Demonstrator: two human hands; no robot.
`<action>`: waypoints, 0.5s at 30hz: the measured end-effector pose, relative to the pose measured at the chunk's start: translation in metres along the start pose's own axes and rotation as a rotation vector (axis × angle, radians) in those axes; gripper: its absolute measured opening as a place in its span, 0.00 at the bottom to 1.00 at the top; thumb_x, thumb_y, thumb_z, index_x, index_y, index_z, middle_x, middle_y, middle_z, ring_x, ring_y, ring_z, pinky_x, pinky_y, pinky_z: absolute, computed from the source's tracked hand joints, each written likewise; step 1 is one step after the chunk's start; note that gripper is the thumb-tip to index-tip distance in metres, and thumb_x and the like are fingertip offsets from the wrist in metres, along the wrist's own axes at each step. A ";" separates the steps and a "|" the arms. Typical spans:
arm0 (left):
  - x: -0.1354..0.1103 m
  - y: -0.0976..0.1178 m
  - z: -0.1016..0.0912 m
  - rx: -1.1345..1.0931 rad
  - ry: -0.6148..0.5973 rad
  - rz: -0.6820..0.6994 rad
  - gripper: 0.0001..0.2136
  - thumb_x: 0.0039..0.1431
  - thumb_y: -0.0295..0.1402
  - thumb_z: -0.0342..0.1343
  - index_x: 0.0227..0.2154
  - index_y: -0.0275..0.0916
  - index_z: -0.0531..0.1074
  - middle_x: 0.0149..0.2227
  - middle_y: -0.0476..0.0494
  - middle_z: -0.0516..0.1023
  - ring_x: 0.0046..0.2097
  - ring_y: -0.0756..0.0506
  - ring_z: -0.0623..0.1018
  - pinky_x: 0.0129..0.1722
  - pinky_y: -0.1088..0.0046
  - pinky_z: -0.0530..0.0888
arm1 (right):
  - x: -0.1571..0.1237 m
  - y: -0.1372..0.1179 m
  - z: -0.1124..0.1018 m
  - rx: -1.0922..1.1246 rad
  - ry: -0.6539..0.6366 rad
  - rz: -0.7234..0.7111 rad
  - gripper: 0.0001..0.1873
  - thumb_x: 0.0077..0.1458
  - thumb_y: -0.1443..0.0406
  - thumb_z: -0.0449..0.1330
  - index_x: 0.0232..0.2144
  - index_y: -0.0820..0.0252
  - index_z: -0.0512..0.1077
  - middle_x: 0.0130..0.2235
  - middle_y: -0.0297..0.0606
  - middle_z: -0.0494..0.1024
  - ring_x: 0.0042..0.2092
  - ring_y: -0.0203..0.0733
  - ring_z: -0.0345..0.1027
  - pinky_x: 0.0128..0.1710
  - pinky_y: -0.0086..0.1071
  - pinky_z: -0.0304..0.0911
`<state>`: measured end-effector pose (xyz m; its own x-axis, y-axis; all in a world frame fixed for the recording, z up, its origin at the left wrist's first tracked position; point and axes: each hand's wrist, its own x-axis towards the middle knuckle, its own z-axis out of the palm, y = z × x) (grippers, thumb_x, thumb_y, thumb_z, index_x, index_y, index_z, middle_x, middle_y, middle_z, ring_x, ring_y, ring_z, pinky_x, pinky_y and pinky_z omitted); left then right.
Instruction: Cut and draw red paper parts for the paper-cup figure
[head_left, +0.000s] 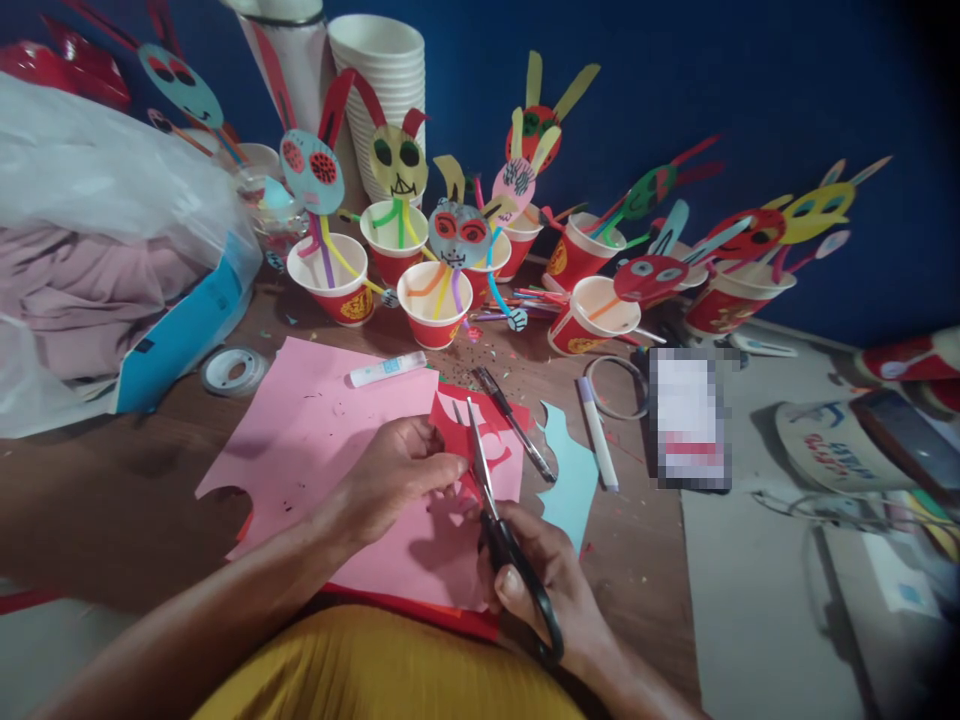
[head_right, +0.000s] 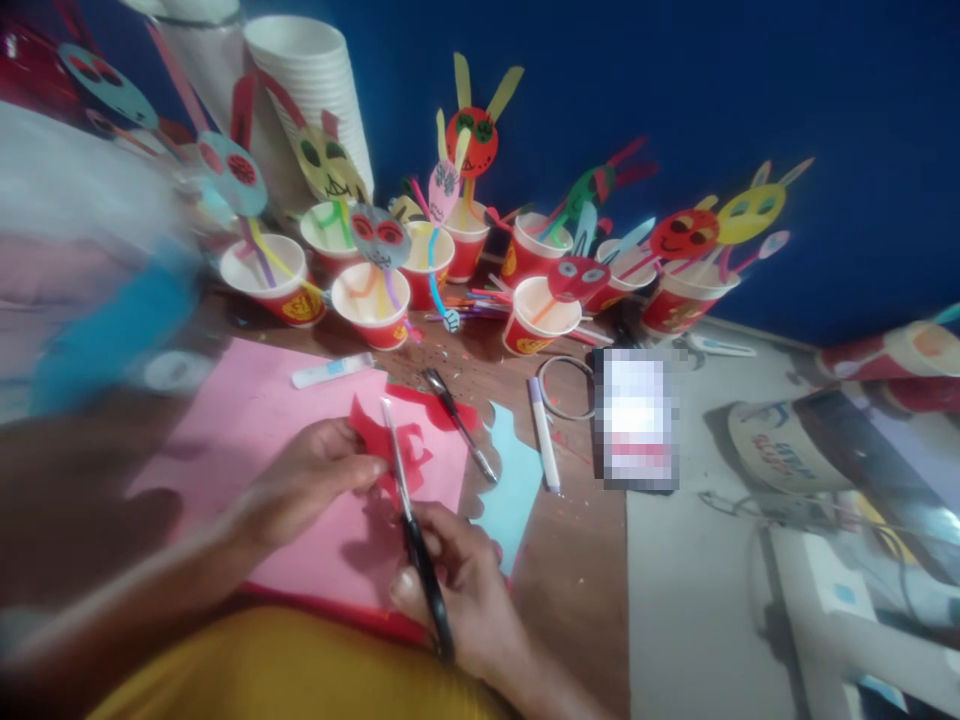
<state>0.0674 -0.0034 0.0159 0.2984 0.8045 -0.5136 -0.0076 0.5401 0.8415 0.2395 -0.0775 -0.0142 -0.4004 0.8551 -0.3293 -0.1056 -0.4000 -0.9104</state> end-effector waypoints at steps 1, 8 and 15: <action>0.000 -0.001 0.000 -0.015 -0.005 -0.003 0.03 0.46 0.28 0.55 0.22 0.33 0.70 0.19 0.50 0.72 0.22 0.53 0.68 0.23 0.76 0.63 | 0.000 0.000 0.000 0.000 0.002 0.001 0.25 0.48 0.47 0.60 0.40 0.59 0.68 0.23 0.29 0.62 0.22 0.31 0.54 0.21 0.26 0.50; 0.001 -0.005 -0.004 -0.043 -0.006 0.001 0.05 0.49 0.30 0.55 0.25 0.33 0.70 0.18 0.51 0.72 0.21 0.54 0.68 0.20 0.79 0.61 | -0.001 -0.001 -0.001 -0.009 0.009 0.028 0.25 0.48 0.47 0.60 0.41 0.59 0.68 0.23 0.28 0.61 0.23 0.32 0.54 0.22 0.26 0.49; 0.003 -0.006 -0.009 0.041 -0.018 -0.008 0.08 0.50 0.34 0.56 0.24 0.34 0.69 0.18 0.52 0.71 0.20 0.54 0.69 0.19 0.79 0.59 | 0.001 -0.004 0.000 0.002 -0.005 0.020 0.24 0.47 0.49 0.61 0.40 0.58 0.68 0.23 0.28 0.62 0.23 0.31 0.55 0.22 0.26 0.50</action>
<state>0.0601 -0.0016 0.0078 0.3153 0.7956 -0.5173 0.0334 0.5355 0.8439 0.2393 -0.0751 -0.0107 -0.4071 0.8452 -0.3462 -0.0992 -0.4178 -0.9031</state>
